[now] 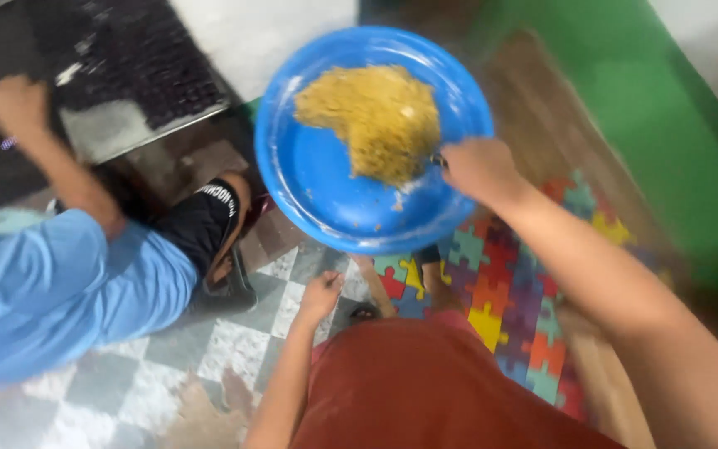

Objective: The person weighs a small portion of dough, then scrapes a larger batch from a bowl and kneads it on a tray while incorporating flour.

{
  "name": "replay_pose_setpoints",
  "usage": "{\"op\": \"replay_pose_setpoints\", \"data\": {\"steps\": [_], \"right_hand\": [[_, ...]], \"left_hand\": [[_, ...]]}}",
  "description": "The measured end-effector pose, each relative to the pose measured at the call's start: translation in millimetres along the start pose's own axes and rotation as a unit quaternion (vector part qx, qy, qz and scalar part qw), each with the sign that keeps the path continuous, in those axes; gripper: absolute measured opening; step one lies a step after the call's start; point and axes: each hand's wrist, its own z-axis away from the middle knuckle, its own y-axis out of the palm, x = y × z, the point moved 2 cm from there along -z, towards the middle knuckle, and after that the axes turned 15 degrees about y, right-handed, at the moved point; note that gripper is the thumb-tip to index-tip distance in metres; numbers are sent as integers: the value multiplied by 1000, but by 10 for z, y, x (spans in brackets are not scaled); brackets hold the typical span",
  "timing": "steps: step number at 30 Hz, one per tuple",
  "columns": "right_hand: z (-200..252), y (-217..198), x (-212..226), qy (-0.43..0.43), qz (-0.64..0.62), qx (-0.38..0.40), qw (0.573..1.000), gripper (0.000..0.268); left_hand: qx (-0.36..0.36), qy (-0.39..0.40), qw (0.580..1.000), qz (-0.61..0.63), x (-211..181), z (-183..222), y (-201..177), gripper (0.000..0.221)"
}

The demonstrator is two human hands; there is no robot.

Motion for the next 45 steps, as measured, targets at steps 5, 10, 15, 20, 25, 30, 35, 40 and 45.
{"op": "replay_pose_setpoints", "data": {"steps": [5,10,15,20,25,30,35,40,45], "right_hand": [[-2134,684,325,-102,84,36,991,30],[-2976,870,735,-179,119,96,972,37],[-3104,550,1053,-196,157,181,951,34],[-3487,1606,1457,-220,140,191,946,24],[-3225,1217,1305,-214,146,250,933,27],[-2956,1866,1548,-220,182,234,929,30],[-2065,1990,1279,-148,110,258,948,37],[-1392,1701,864,-211,24,-36,977,36],[-1824,245,-27,-218,118,105,963,24]], "left_hand": [[-125,-109,979,118,-708,170,38,62],[-159,-182,956,165,-1272,50,468,68],[-214,-250,919,219,-1548,-262,674,85],[-252,-285,845,376,-1657,-338,498,52],[-232,-258,849,398,-1884,-384,471,75],[-208,-297,786,500,-2386,-429,38,93],[-278,-270,739,551,-1832,-525,497,78],[-264,-275,753,536,-1567,-552,715,72],[-301,-231,748,545,-1950,-433,528,71]]}}
